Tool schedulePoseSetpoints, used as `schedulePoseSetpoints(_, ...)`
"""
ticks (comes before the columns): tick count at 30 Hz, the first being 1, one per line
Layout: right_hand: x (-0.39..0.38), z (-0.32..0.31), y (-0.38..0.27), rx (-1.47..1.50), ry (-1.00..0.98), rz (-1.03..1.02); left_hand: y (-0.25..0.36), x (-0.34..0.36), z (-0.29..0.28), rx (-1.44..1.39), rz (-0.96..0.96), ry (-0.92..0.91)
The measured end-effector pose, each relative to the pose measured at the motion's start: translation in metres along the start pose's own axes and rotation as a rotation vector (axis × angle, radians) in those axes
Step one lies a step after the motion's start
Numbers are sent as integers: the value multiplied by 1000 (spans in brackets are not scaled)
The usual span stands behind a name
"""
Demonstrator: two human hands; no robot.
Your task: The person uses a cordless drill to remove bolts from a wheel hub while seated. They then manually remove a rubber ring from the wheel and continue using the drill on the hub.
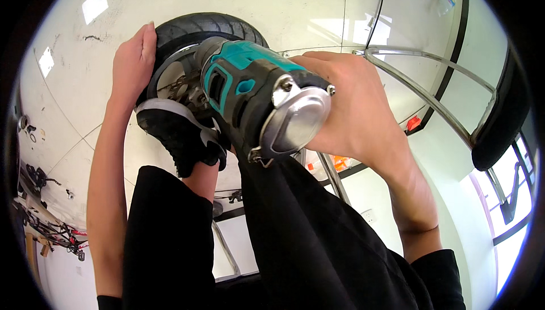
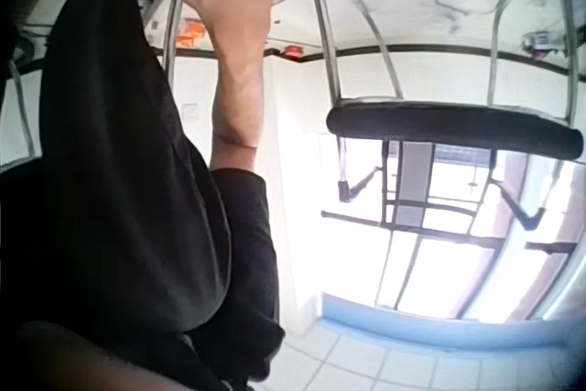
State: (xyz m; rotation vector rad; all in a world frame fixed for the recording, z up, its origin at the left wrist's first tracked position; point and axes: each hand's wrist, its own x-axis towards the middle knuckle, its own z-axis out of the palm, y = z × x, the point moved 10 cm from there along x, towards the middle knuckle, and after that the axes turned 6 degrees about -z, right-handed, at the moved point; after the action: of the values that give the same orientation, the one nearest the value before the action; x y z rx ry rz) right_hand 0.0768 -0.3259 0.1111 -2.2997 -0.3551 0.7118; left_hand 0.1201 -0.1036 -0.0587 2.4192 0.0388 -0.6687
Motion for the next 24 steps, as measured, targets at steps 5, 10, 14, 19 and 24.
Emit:
schedulePoseSetpoints(5, 11, 15, -11, -268, -104, 83, -2, 5, 2, -21, 39, 41)
schedulePoseSetpoints(10, 22, 27, -21, -380, -98, 62, -5, 9, 3, -22, 74, 85)
schedulePoseSetpoints(14, 18, 34, -21, -389, -117, 128, -7, 12, 6, -12, 73, 68)
schedulePoseSetpoints(19, 20, 52, -33, -409, -78, 85, -8, 13, 8, 17, 86, 88)
schedulePoseSetpoints(24, 14, 66, -34, -427, -169, 214, -7, 11, 7, 34, 120, 145)
